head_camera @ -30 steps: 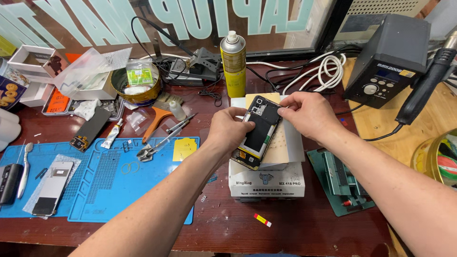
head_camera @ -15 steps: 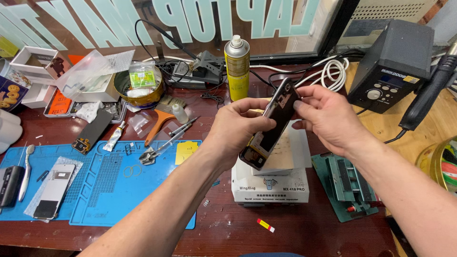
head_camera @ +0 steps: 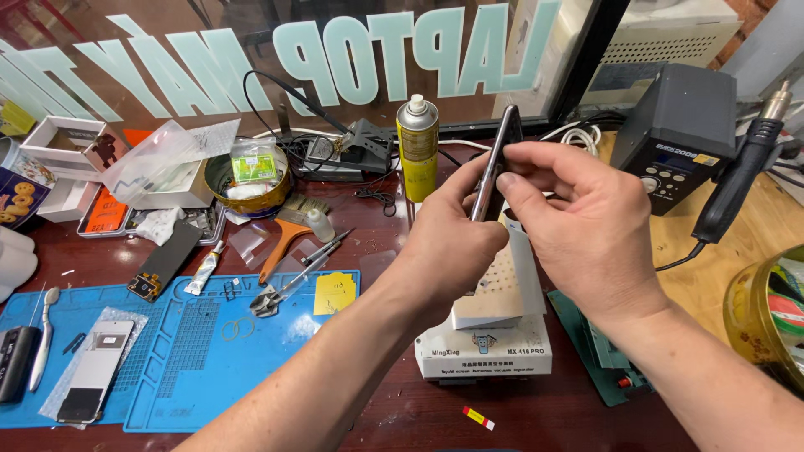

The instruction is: The person disassembles a smartphone, removes the battery and internal components, then reassembles the device by reconnecting cables and snapping the back cover into place. The person also peels off a protective film from the screen.

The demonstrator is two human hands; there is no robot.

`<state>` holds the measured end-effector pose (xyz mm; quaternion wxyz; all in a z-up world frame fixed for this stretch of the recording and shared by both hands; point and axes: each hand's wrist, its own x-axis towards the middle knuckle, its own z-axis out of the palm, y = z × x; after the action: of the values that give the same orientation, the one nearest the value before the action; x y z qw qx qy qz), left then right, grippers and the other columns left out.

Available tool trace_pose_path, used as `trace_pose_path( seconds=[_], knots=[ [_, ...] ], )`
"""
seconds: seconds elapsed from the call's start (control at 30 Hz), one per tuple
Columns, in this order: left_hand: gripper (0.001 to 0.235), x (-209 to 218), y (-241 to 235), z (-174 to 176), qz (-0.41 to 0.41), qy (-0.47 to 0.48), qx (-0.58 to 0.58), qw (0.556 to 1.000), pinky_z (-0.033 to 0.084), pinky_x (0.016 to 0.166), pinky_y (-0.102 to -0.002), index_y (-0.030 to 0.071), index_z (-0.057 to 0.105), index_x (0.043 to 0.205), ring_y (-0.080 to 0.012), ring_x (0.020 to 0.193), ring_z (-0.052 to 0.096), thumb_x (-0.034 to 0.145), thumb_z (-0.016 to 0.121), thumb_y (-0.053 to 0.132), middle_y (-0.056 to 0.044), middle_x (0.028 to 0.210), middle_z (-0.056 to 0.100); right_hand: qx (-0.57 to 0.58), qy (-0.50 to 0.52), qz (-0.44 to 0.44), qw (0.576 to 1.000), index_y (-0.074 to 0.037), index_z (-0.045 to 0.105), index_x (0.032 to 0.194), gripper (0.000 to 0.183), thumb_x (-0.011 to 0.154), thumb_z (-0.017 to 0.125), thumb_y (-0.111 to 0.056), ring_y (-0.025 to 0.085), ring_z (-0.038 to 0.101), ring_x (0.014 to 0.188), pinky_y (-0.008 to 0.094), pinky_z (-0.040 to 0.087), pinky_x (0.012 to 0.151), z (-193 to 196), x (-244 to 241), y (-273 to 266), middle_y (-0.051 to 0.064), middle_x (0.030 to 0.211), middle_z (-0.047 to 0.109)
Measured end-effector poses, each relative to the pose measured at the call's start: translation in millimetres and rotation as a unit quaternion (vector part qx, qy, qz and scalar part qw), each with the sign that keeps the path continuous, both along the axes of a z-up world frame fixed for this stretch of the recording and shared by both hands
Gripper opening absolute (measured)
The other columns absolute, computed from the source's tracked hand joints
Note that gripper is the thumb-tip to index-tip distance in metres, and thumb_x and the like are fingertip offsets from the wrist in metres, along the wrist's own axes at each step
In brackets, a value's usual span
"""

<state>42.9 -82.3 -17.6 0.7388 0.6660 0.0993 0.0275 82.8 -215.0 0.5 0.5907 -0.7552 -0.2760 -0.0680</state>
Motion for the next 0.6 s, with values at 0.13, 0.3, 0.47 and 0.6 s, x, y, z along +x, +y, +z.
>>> trace_pose_path(
  seconds=[0.13, 0.3, 0.47, 0.6],
  knots=[
    [0.078, -1.3, -1.6, 7.6, 0.02, -0.045, 0.062, 0.997, 0.053, 0.069, -0.024, 0.016, 0.053, 0.149, -0.0125, 0.086, 0.064, 0.075, 0.055, -0.009, -0.01, 0.113, 0.074, -0.033, 0.0, -0.067, 0.997, -0.002, 0.075, 0.111, 0.015, 0.097, 0.072, -0.01, 0.006, 0.072, 0.078, 0.023, 0.059, 0.069, 6.3, -8.3, 8.2, 0.004, 0.089, 0.079],
    [0.076, -2.3, 3.0, 13.2, 0.031, -0.069, 0.145, 0.986, 0.057, 0.079, -0.029, 0.012, 0.051, 0.148, -0.0183, 0.098, 0.072, 0.075, 0.057, -0.006, -0.013, 0.117, 0.073, -0.075, -0.009, -0.072, 0.994, -0.002, 0.068, 0.102, 0.008, 0.099, 0.067, -0.01, 0.007, 0.074, 0.074, 0.024, 0.06, 0.064, 13.8, -7.4, 10.2, 0.002, 0.084, 0.077],
    [0.071, -3.3, 1.6, 21.2, 0.077, -0.045, 0.194, 0.977, 0.056, 0.088, -0.033, 0.012, 0.052, 0.147, -0.0217, 0.106, 0.074, 0.078, 0.063, 0.001, -0.014, 0.114, 0.076, -0.092, -0.027, -0.073, 0.993, -0.002, 0.067, 0.1, 0.008, 0.097, 0.067, -0.01, 0.008, 0.073, 0.077, 0.024, 0.06, 0.067, 15.9, -9.1, 18.8, 0.003, 0.086, 0.076],
    [0.07, -4.9, 5.9, 28.6, 0.079, 0.009, 0.208, 0.975, 0.056, 0.086, -0.034, 0.016, 0.05, 0.148, -0.0218, 0.102, 0.075, 0.08, 0.066, 0.006, -0.014, 0.111, 0.076, -0.088, 0.004, -0.065, 0.994, -0.002, 0.068, 0.1, 0.009, 0.096, 0.067, -0.01, 0.008, 0.073, 0.079, 0.024, 0.06, 0.069, 17.7, -9.3, 23.6, 0.003, 0.087, 0.076]
  ],
)
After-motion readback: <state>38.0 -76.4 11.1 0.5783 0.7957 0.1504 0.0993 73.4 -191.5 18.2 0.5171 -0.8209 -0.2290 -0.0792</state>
